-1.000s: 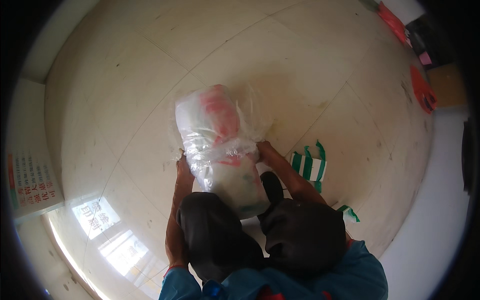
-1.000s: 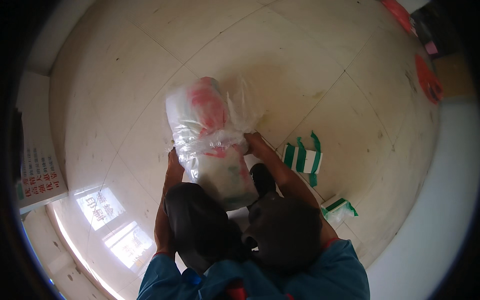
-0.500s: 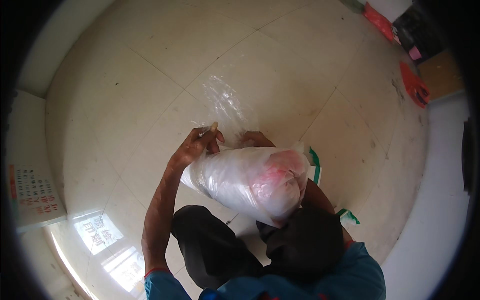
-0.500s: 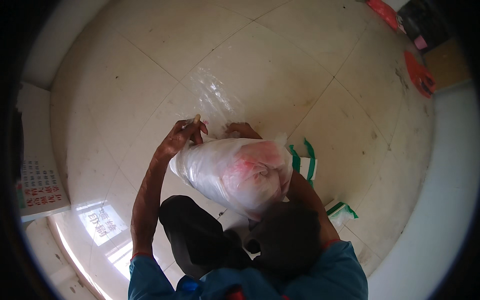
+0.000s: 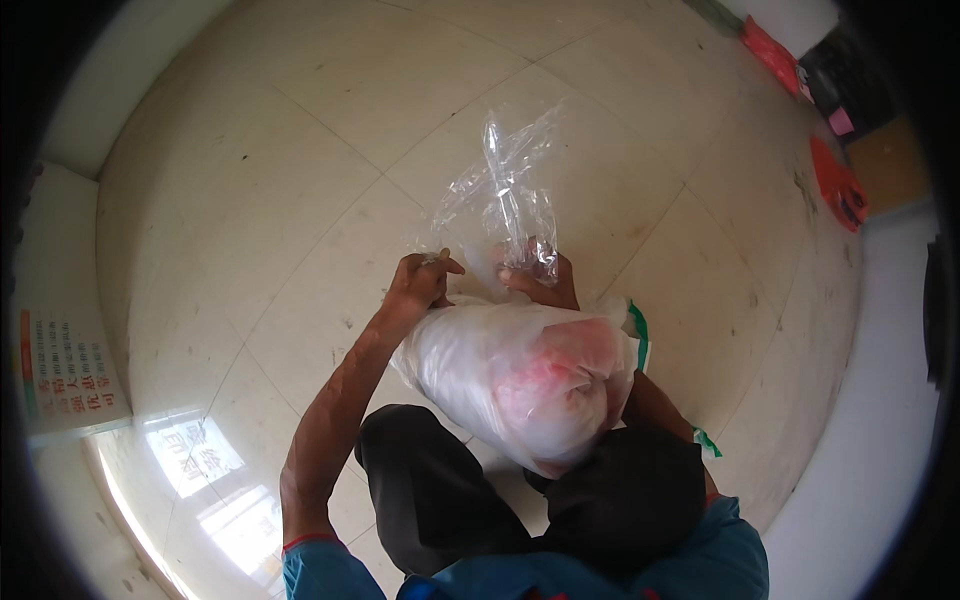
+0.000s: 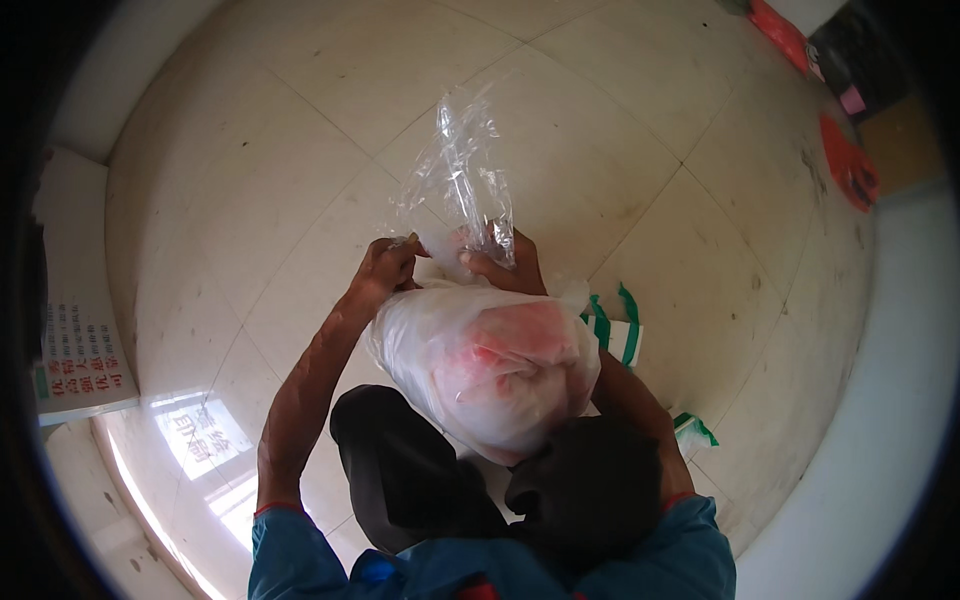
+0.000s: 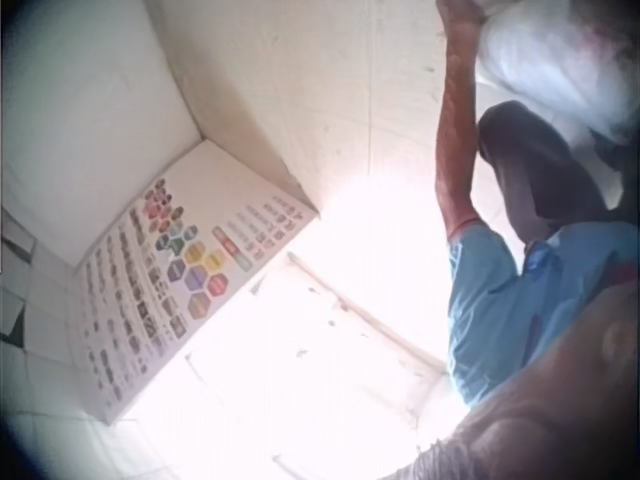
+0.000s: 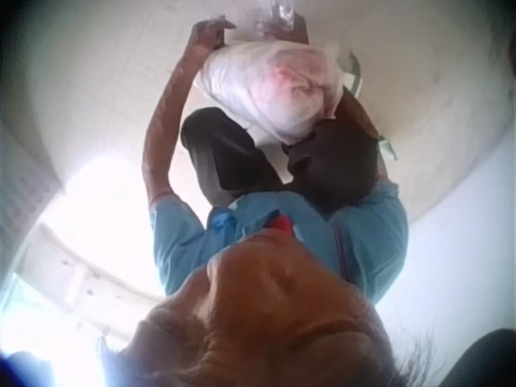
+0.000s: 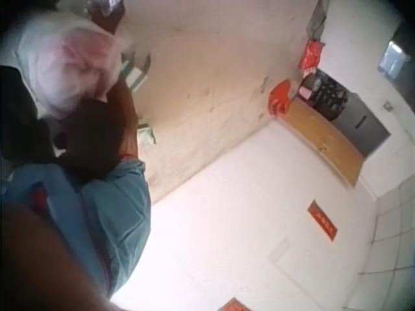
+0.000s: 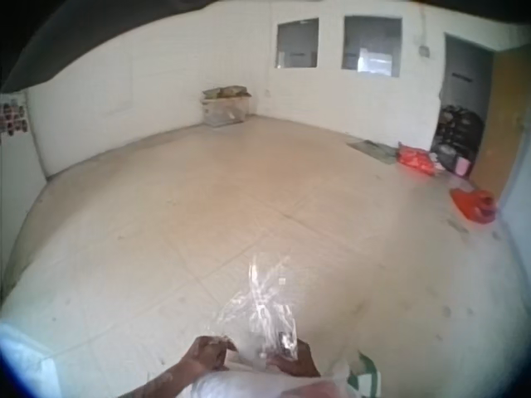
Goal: The person sits on the floor and gathers multiple small plastic bags containing pink items into a larger clear plastic bag. They then roll the large bag tightly into a cylindrical shape and secure it with a green plastic tie.
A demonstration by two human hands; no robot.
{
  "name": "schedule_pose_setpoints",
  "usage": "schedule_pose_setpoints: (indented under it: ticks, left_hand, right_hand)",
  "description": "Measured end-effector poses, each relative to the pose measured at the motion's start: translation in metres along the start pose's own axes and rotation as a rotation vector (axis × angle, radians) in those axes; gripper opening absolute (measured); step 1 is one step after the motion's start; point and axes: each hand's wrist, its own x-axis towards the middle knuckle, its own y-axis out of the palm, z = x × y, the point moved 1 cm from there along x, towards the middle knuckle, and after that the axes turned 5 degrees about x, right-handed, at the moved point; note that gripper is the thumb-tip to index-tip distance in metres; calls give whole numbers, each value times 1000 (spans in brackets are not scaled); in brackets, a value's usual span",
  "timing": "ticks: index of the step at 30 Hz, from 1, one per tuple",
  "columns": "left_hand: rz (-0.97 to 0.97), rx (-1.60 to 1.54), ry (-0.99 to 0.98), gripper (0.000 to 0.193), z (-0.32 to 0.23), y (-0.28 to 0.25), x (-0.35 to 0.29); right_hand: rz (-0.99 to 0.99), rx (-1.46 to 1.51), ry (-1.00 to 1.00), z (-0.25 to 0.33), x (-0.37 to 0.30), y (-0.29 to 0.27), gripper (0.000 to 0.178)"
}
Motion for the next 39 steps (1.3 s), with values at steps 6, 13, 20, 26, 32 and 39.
schedule_pose_setpoints:
  ticks: [6, 13, 20, 26, 32, 39]
  left_hand:
    - [50, 319, 182, 33, 21, 0, 10]
    - [151, 558, 256, 55, 13, 1, 1]
    - [374, 153, 249, 51, 3, -11, -9]
    - [329, 89, 67, 56, 21, -7, 2]
    - [469, -113, 359, 59, 43, -3, 6]
    - [321, 238, 315, 52, 26, 1, -5]
  right_hand:
    - [179, 138, 107, 17, 10, 7, 15]
    - [539, -302, 86, 35, 35, 64, 40]
    - [683, -462, 100, -28, 85, 41, 40]
    - [636, -1010, -570, -23, 85, 49, 36]
    - [948, -1171, -723, 4, 95, 60, 21]
    - [498, -734, 419, 31, 76, 39, 44]
